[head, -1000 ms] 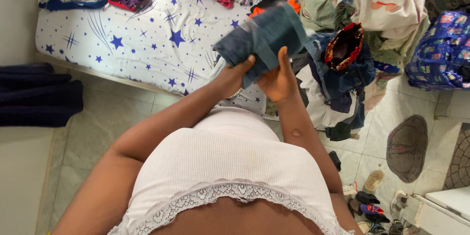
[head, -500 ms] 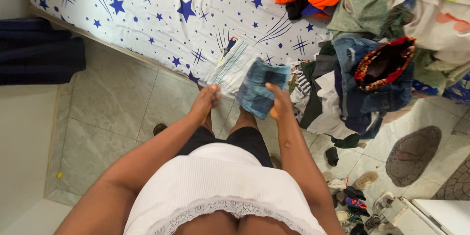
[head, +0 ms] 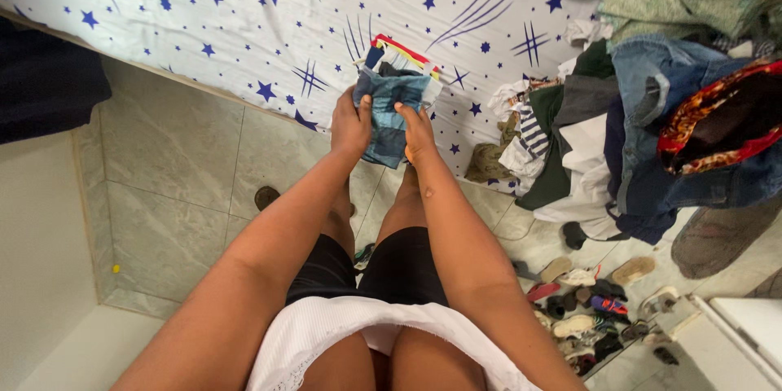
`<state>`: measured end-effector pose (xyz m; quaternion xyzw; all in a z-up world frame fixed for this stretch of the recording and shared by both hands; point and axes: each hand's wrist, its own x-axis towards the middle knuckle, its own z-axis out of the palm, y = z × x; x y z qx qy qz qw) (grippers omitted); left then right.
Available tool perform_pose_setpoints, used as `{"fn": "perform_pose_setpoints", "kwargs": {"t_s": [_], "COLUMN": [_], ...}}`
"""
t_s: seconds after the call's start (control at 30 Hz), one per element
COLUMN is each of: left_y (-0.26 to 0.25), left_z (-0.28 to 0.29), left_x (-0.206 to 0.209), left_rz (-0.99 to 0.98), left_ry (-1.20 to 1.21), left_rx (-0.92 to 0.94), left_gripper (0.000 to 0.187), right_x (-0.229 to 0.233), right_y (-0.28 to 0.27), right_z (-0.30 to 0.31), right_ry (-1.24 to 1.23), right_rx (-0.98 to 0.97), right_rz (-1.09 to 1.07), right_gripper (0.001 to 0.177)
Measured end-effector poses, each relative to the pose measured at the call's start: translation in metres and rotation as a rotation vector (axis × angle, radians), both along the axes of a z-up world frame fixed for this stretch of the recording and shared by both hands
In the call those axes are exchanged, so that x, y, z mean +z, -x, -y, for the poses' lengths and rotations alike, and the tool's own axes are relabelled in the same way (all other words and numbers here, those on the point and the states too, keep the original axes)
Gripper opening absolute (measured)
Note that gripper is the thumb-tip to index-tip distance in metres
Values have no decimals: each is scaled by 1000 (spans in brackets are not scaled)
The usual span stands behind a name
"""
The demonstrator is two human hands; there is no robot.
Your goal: The person folds various items of clothing by hand on a bed, including a plaid shirt, denim shorts, a black garment, a white t-shirt, a checked garment, and gray shorts, placing each folded item into a stack.
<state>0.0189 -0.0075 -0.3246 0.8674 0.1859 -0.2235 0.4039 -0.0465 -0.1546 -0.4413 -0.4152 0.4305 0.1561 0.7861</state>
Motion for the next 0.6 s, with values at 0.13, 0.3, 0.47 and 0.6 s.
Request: {"fn": "perform_pose_setpoints", "kwargs": {"t_s": [0.13, 0.3, 0.47, 0.6], "left_y": [3, -8, -12, -15], "left_z": [-7, -7, -18, -11], "left_x": [-2, 24, 34, 64], "left_rz": [200, 278, 347, 381], "left_ry": [-53, -189, -238, -313], "left_rx": [-92, -230, -292, -278], "left_gripper": [61, 65, 69, 69], "right_x": [49, 144, 253, 301], "right_y": [-12, -15, -16, -14], "right_z": [-6, 42, 180, 267], "right_ry": [558, 932, 1739, 1895], "right_rx": [326, 347, 58, 270], "right_rz": [-119, 128, 428, -159], "right_gripper": [68, 65, 58, 51]}}
